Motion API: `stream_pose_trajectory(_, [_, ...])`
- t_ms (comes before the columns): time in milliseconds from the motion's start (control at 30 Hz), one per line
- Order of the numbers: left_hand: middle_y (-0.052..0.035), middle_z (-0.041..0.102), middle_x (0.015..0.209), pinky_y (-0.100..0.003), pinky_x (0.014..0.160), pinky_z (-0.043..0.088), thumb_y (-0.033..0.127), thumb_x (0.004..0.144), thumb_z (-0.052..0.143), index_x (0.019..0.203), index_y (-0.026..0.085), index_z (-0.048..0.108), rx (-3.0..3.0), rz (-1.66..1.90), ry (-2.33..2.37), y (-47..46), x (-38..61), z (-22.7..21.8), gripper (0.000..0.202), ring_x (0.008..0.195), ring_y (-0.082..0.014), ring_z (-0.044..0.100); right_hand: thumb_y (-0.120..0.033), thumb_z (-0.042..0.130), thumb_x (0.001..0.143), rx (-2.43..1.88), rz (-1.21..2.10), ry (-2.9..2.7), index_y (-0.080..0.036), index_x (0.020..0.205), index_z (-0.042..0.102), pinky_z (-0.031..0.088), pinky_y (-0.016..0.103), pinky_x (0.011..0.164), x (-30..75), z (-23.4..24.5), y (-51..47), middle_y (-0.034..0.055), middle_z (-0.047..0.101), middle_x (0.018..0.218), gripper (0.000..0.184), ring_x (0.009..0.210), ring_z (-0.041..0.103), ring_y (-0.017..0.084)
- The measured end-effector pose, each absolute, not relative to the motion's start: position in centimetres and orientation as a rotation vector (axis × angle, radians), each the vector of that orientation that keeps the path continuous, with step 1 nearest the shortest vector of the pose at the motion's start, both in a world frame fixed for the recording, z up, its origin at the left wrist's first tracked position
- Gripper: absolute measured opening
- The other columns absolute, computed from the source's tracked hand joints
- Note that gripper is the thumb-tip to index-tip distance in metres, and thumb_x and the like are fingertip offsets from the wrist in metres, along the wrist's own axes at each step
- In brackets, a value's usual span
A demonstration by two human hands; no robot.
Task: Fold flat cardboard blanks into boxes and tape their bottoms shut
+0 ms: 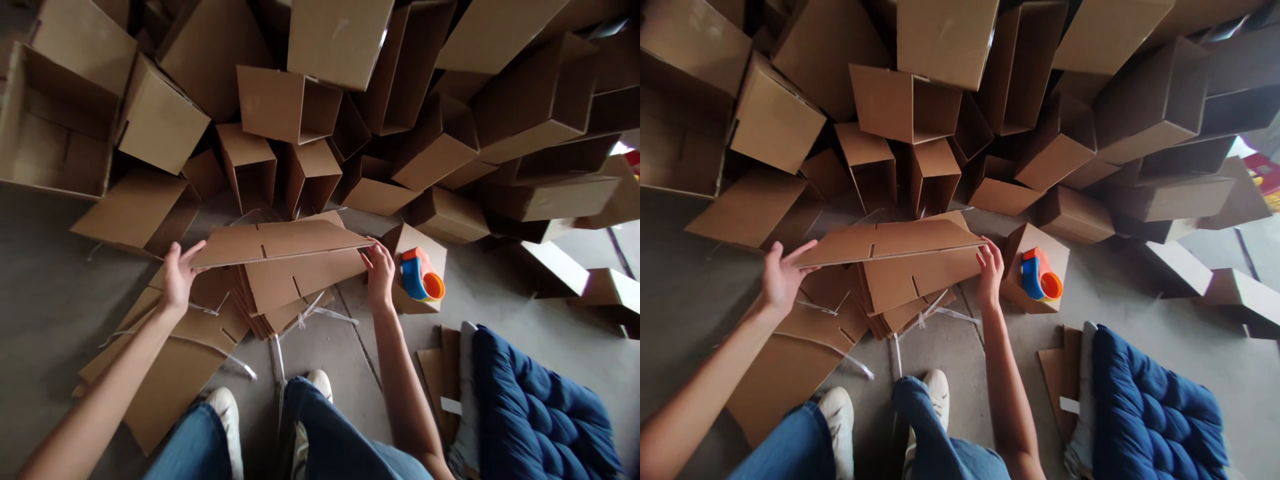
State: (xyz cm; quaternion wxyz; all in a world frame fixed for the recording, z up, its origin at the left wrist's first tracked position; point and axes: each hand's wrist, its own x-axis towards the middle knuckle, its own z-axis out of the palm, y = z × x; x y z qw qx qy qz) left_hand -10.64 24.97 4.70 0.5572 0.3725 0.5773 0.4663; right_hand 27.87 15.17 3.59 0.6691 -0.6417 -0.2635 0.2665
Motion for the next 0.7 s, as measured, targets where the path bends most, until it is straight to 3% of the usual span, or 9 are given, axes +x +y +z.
stream_pose_trajectory(133, [-0.0142, 0.076, 0.119, -0.037, 0.081, 0.056, 0.075, 0.084, 0.048, 0.098, 0.019, 0.073, 0.914, 1.263, 1.275, 24.4, -11.0, 8.6, 0.063, 0.121, -0.0306, 0.065, -0.051, 0.059, 0.088, -1.369, 0.543, -0.67, -0.028, 0.126, 0.069, 0.044, 0.051, 0.114, 27.5, 6.1, 14.7, 0.0087, 0.066, 0.137, 0.045, 0.137, 0.058, 0.03])
stream_pose_trajectory(267, [-0.0102, 0.074, 0.097, -0.036, 0.076, 0.054, 0.07, 0.08, 0.059, 0.093, 0.021, 0.069, 0.982, 1.256, 1.29, 24.6, -11.6, 10.7, 0.052, 0.11, -0.0293, 0.067, -0.051, 0.054, 0.093, -1.349, 0.428, -0.748, -0.034, 0.137, 0.063, 0.042, 0.052, 0.117, 27.4, 7.3, 14.4, 0.0053, 0.061, 0.138, 0.048, 0.14, 0.055, 0.029])
stream_pose_trajectory(433, [-0.0087, 0.069, 0.083, -0.043, 0.076, 0.056, 0.082, 0.063, 0.065, 0.087, 0.02, 0.062, 1.007, 0.935, 1.529, 25.2, -11.8, 8.8, 0.066, 0.101, -0.0339, 0.069, -0.055, 0.063, 0.087, -1.488, 0.548, -0.684, -0.033, 0.134, 0.063, 0.037, 0.056, 0.12, 26.5, 6.5, 14.3, 0.0055, 0.062, 0.135, 0.052, 0.139, 0.052, 0.03])
stream_pose_trajectory(533, [-0.0074, 0.067, 0.082, -0.043, 0.075, 0.056, 0.083, 0.057, 0.069, 0.083, 0.021, 0.059, 1.031, 0.909, 1.562, 25.0, -12.0, 7.7, 0.067, 0.1, -0.0336, 0.069, -0.054, 0.065, 0.086, -1.485, 0.553, -0.737, -0.032, 0.132, 0.063, 0.038, 0.054, 0.119, 26.0, 6.6, 14.1, 0.0064, 0.062, 0.132, 0.051, 0.135, 0.054, 0.03])
stream_pose_trajectory(700, [-0.009, 0.069, 0.093, -0.038, 0.073, 0.057, 0.076, 0.071, 0.065, 0.086, 0.022, 0.061, 1.083, 1.112, 1.449, 25.2, -12.2, 7.7, 0.057, 0.11, -0.0318, 0.066, -0.046, 0.064, 0.09, -1.325, 0.368, -0.795, -0.035, 0.128, 0.059, 0.043, 0.047, 0.115, 25.5, 8.0, 14.3, 0.0022, 0.059, 0.124, 0.04, 0.128, 0.061, 0.024])
